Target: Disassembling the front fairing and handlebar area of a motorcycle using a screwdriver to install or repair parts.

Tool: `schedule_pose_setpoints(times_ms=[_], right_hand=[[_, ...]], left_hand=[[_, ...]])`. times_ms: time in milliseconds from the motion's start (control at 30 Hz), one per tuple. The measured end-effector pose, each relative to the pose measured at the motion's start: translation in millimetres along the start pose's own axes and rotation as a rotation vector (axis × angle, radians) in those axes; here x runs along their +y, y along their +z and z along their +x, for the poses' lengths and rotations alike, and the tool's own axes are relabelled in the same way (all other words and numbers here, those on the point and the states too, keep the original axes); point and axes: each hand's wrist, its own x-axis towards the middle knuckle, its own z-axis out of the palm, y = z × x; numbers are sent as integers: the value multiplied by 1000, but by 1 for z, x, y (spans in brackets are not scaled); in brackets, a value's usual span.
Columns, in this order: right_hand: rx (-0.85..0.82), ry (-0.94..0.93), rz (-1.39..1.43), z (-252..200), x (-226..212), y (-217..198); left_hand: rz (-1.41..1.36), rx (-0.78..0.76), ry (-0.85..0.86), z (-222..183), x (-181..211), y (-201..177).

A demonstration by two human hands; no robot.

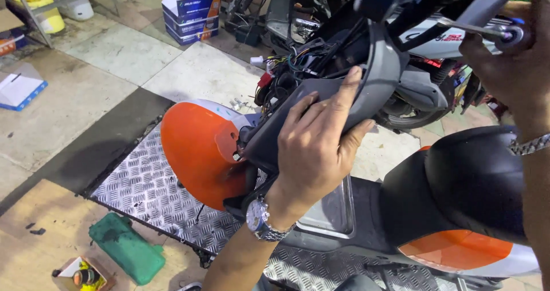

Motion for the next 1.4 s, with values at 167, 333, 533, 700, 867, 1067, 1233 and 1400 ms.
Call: schedule_pose_setpoints(times_ms=[167, 333, 533, 700, 867, 1067, 1233, 1400], right_hand=[[-80, 82, -133, 7, -15, -8], [-126, 78, -141, 13, -35, -11], [-74, 40, -163, -3, 1, -10], [-213, 218, -254, -16, 52, -11], [-99, 28, -137, -7, 2, -8], [-273, 328, -225, 2, 7, -7], [-426, 744, -184, 33, -24, -1], [-627, 1264, -246, 50, -30, 0]], left_hand=[[-31, -26, -28, 1, 0, -2], [-40, -26, -27, -1, 2, -1], [-29, -29, -29, 1, 3, -2], [-31, -45, -33, 2, 3, -5], [-17, -62, -35, 5, 5, -8], [-12, -74, -49, 1, 1, -7], [0, -92, -44, 4, 1, -11], [33, -108, -63, 2, 2, -12]])
